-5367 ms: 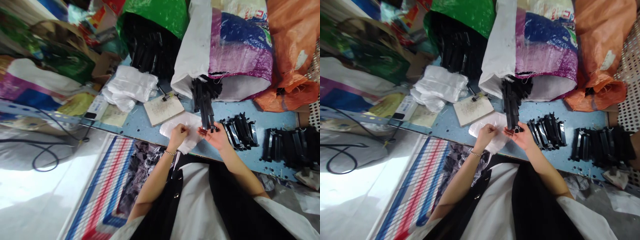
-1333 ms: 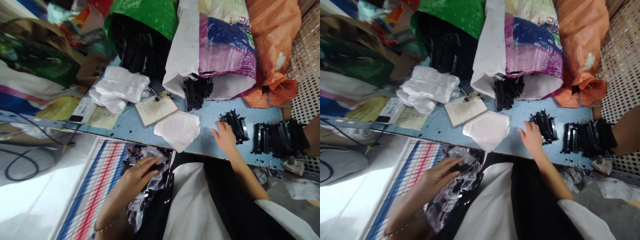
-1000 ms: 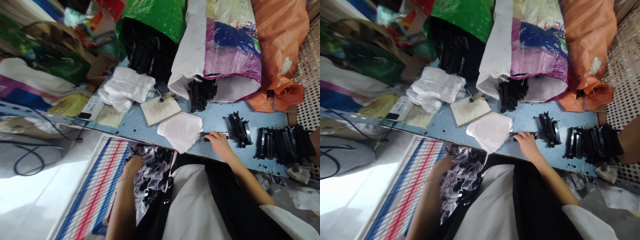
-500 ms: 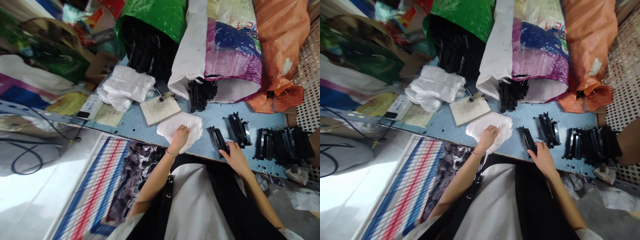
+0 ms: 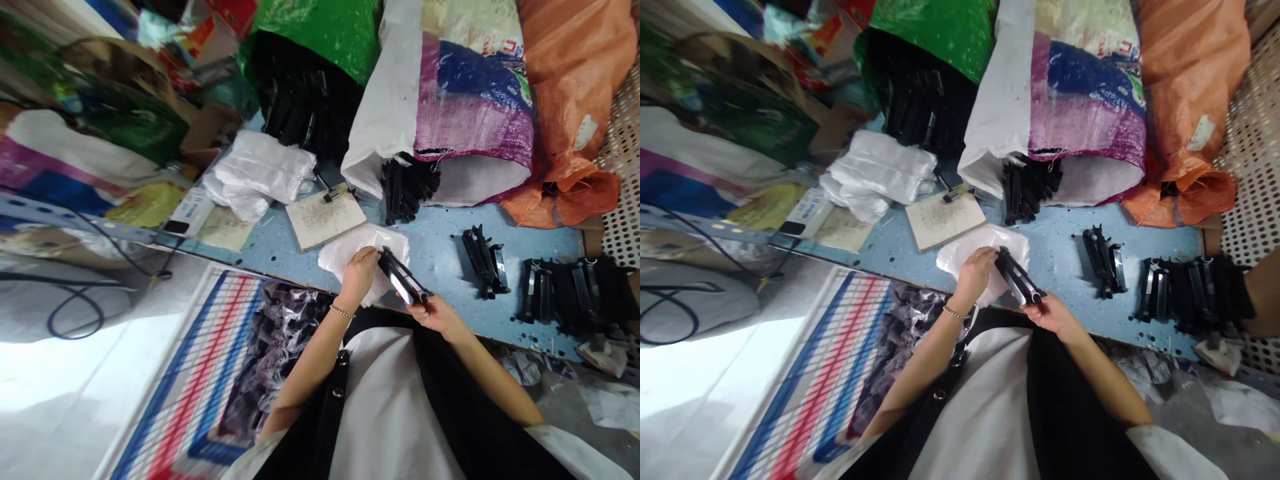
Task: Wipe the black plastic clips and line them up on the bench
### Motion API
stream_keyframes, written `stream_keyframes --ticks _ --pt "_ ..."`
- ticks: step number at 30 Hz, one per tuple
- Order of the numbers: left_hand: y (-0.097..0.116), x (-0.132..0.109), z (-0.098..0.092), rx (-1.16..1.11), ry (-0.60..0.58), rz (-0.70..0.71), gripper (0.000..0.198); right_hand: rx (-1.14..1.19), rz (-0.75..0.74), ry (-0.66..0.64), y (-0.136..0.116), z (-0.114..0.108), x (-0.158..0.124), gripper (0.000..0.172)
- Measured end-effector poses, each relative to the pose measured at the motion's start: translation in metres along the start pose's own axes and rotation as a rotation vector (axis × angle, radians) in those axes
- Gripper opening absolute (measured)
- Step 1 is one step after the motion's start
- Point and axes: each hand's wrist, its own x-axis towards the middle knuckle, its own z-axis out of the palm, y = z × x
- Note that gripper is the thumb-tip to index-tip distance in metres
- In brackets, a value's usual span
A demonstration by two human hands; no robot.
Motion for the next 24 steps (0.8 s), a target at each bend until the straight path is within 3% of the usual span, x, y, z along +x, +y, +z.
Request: stream_keyframes --ticks 5,7,9,12,16,20,22,24 --pt "0.018 -0.016 -0.011 0.004 -0.026 0.214 0.055 0.210 0.146 -0.086 -0.002 -0.002 0.014 0.026" --pt "0.032 -0.025 -0.016 -0.053 -0.087 0.339 0.060 0.122 0.083 -0.026 -0.004 0.005 0.019 0.018" --pt "0.044 -0.033 -0.022 -0.124 -0.109 0.376 0.062 0.005 -0.010 0.040 -0.005 0.011 0.021 0.010" --pt "0.048 -0.036 -0.033 -0.227 -0.043 0.317 0.063 -0.056 -0.030 0.024 -0.004 0.015 0.017 0.011" --pt "0.038 -0.030 -0.037 -0.356 0.025 0.223 0.059 0.127 0.088 -0.181 0.004 0.008 0.012 0.030" --pt "0.023 -0.027 -0.040 -0.751 0.023 0.061 0.058 0.182 0.133 -0.361 0.018 0.001 0.018 0.031" --pt "0.019 -0.027 -0.049 -0.908 -0.004 0.006 0.059 0.117 0.167 -0.364 0.021 0.003 0.020 0.033" --pt "0.022 -0.029 -0.062 -0.883 -0.090 0.028 0.056 0.014 0.156 -0.282 0.019 0.009 0.021 0.035"
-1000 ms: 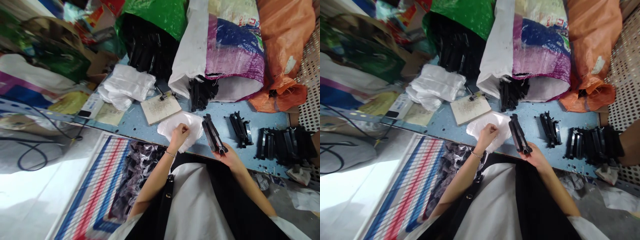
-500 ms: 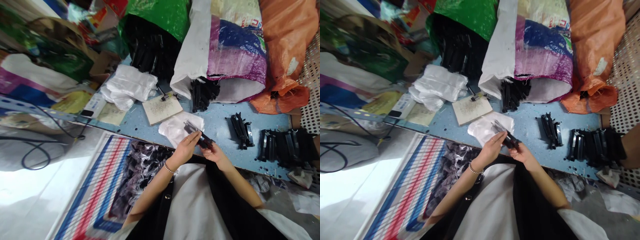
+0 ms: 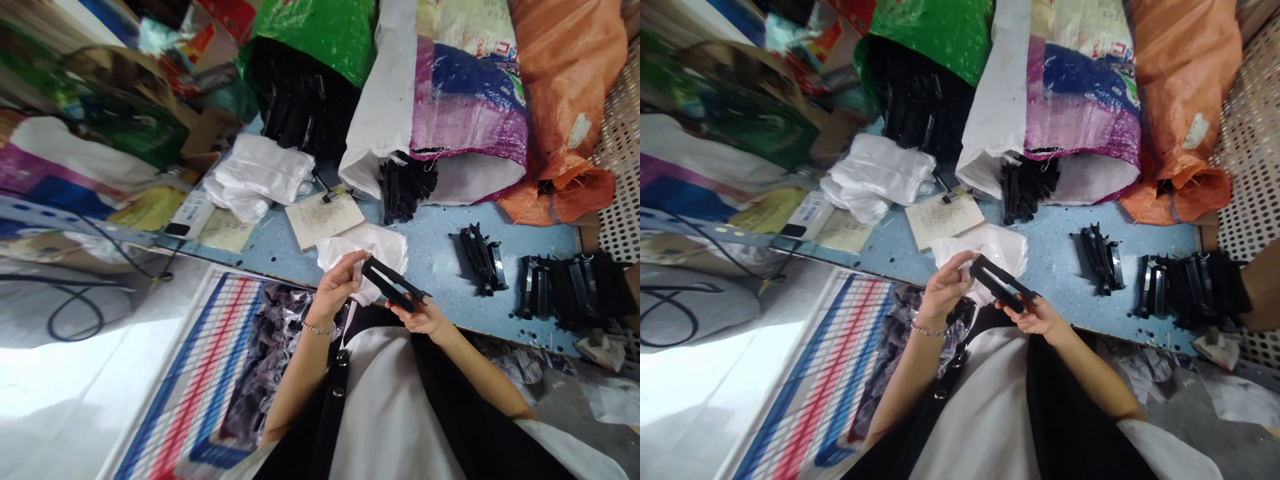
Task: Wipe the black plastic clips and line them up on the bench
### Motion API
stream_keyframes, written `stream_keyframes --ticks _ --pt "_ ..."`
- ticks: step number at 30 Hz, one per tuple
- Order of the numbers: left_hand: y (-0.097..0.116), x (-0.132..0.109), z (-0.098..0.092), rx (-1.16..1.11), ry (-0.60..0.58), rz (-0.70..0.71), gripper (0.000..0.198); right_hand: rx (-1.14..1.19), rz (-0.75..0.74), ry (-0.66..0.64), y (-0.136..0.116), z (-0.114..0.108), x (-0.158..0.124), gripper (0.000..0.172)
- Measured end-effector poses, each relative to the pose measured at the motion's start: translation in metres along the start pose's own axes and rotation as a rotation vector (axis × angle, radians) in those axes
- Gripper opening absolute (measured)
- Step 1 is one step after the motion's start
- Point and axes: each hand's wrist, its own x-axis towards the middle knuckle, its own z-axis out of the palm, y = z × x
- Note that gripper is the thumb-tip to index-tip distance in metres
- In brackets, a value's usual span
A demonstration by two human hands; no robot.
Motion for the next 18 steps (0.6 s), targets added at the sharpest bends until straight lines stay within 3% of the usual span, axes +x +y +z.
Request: stream_keyframes --ticks 4,7,10,12,15,16,17,18 --pt "0.023 -0.008 0.013 0.321 -0.252 0.074 0.059 -0.354 -0.288 0.405 -0.010 0.019 0.010 0.032" --pt "0.020 -0.012 0.037 0.491 -0.318 0.190 0.071 -0.593 -0.471 0.646 -0.012 0.033 0.016 0.029" --pt "0.013 -0.014 0.056 0.668 -0.348 0.277 0.065 -0.929 -0.548 0.800 -0.007 0.046 0.014 0.022" --pt "0.024 -0.019 0.056 0.724 -0.317 0.307 0.055 -1.124 -0.522 0.763 -0.006 0.057 0.005 0.021" --pt "0.066 -0.039 0.023 0.748 -0.294 0.196 0.042 -1.272 -0.447 0.566 -0.022 0.068 -0.020 0.025" --pt "0.081 -0.050 0.003 0.769 -0.308 0.098 0.041 -1.356 -0.477 0.617 -0.034 0.067 -0.031 0.028" --pt "0.092 -0.061 -0.019 0.796 -0.355 -0.005 0.041 -1.462 -0.530 0.748 -0.049 0.064 -0.042 0.032" --pt "0.099 -0.072 -0.043 0.825 -0.403 -0.120 0.042 -1.588 -0.597 0.968 -0.066 0.058 -0.054 0.034"
